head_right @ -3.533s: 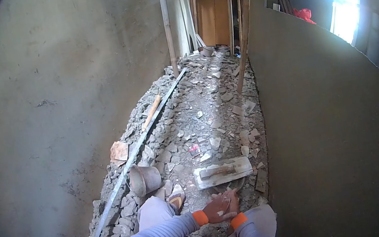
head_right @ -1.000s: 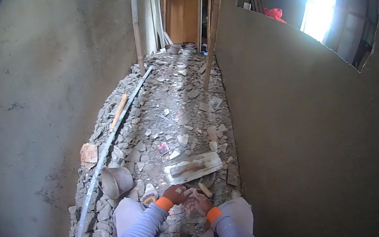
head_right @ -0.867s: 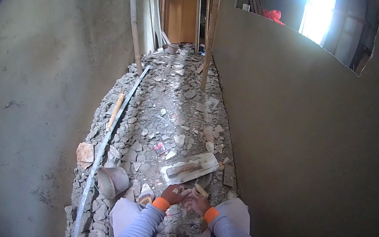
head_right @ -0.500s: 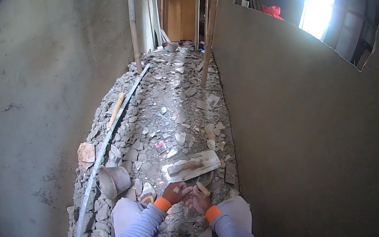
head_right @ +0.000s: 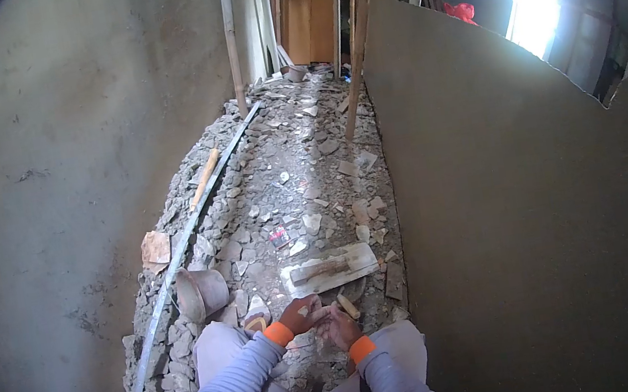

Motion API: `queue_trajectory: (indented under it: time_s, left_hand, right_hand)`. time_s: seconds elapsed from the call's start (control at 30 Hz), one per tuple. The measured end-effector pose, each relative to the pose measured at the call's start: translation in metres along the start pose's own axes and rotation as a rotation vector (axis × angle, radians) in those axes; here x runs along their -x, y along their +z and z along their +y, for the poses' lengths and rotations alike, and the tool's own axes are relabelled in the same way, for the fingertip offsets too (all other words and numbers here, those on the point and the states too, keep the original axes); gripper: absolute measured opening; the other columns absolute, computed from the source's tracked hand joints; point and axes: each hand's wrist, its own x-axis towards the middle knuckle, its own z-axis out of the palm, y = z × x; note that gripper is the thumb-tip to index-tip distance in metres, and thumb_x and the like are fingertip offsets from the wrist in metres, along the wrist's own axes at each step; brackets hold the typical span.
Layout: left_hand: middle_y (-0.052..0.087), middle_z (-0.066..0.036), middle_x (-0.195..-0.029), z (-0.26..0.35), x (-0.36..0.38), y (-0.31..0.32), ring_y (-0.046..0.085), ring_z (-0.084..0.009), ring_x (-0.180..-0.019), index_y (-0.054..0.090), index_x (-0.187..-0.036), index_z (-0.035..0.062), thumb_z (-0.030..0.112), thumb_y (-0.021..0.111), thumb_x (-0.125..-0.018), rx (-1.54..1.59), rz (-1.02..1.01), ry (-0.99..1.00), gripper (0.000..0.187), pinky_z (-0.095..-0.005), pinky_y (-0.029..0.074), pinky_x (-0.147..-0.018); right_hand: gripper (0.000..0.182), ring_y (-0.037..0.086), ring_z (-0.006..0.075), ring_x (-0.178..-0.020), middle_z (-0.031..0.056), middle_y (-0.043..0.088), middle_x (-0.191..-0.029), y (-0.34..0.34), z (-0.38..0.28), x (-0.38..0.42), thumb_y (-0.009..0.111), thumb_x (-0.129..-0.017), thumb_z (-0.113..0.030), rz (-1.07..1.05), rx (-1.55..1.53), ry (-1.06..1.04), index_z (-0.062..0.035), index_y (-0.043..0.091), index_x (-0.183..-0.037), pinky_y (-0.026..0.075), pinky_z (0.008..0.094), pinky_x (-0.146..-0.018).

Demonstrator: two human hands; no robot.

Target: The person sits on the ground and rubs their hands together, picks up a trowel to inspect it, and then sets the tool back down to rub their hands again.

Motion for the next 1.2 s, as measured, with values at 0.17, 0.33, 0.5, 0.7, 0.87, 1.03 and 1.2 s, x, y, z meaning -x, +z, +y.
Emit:
queue_trajectory:
  time_s: [0.17,0.33,0.5,0.7,0.87,1.03,1.2]
  left_hand:
    - [0.056,-0.015,-0.065,0.001,0.001,-0.002,0.056,-0.0319,-0.06,0.052,-0.074,0.005,0.046,0.064,-0.083,-0.044,-0.039,-0.022,0.043,-0.039,0.042,-0.055]
    - [0.055,-0.015,-0.067,0.0,0.004,0.001,0.055,-0.0336,-0.062,0.051,-0.073,0.0045,0.041,0.065,-0.083,0.041,0.083,0.064,0.04,-0.0397,0.041,-0.056]
    - [0.054,-0.013,-0.065,-0.001,0.005,0.003,0.053,-0.0297,-0.06,0.052,-0.073,0.0038,0.035,0.066,-0.084,0.092,0.074,0.07,0.036,-0.0377,0.041,-0.056]
    - [0.059,-0.018,-0.072,-0.005,0.006,0.009,0.057,-0.0357,-0.068,0.058,-0.079,0.0031,0.032,0.059,-0.088,0.113,0.054,0.116,0.03,-0.0425,0.044,-0.062]
    - [0.063,-0.019,-0.079,-0.009,0.005,0.006,0.059,-0.0394,-0.074,0.06,-0.085,0.0057,0.031,0.059,-0.087,0.069,-0.053,0.093,0.025,-0.0444,0.046,-0.065]
    - [0.063,-0.018,-0.076,-0.018,0.007,0.013,0.06,-0.0396,-0.075,0.062,-0.084,0.0083,0.036,0.062,-0.084,-0.052,-0.033,0.002,0.027,-0.0459,0.047,-0.065]
    - [0.065,-0.019,-0.081,-0.001,0.014,0.007,0.061,-0.039,-0.079,0.064,-0.084,0.0089,0.049,0.062,-0.082,-0.115,0.024,-0.102,0.04,-0.0472,0.048,-0.07]
  right_hand:
    - [0.061,0.062,0.0163,-0.064,0.0096,0.065,-0.082,0.004,0.004,0.001,0.041,-0.091,-0.059,0.036,-0.015,-0.007,-0.0019,0.062,-0.095,0.048,0.026,-0.054]
    - [0.059,0.062,0.0166,-0.065,0.0088,0.065,-0.082,0.008,-0.001,0.002,0.039,-0.093,-0.057,0.029,-0.042,-0.008,-0.0023,0.061,-0.095,0.049,0.0274,-0.054]
    - [0.058,0.061,0.0174,-0.069,0.0063,0.062,-0.085,0.006,-0.001,0.003,0.038,-0.093,-0.057,0.033,-0.059,0.007,-0.0031,0.059,-0.099,0.049,0.0283,-0.056]
    - [0.053,0.061,0.0168,-0.069,0.006,0.063,-0.087,0.005,0.005,0.0,0.037,-0.094,-0.055,0.084,-0.148,0.007,-0.0069,0.052,-0.112,0.05,0.0283,-0.058]
    - [0.049,0.061,0.0152,-0.07,0.0039,0.063,-0.086,0.007,0.001,0.002,0.037,-0.095,-0.054,0.017,-0.155,0.021,-0.0099,0.051,-0.113,0.048,0.0266,-0.056]
    - [0.048,0.059,0.0141,-0.069,0.0016,0.062,-0.083,0.015,0.003,0.001,0.036,-0.096,-0.052,0.174,-0.06,-0.058,-0.0088,0.05,-0.112,0.044,0.0259,-0.055]
    - [0.049,0.058,0.0137,-0.072,0.0014,0.061,-0.081,0.022,-0.007,0.004,0.037,-0.096,-0.052,0.122,-0.074,0.001,-0.0072,0.049,-0.112,0.043,0.0261,-0.055]
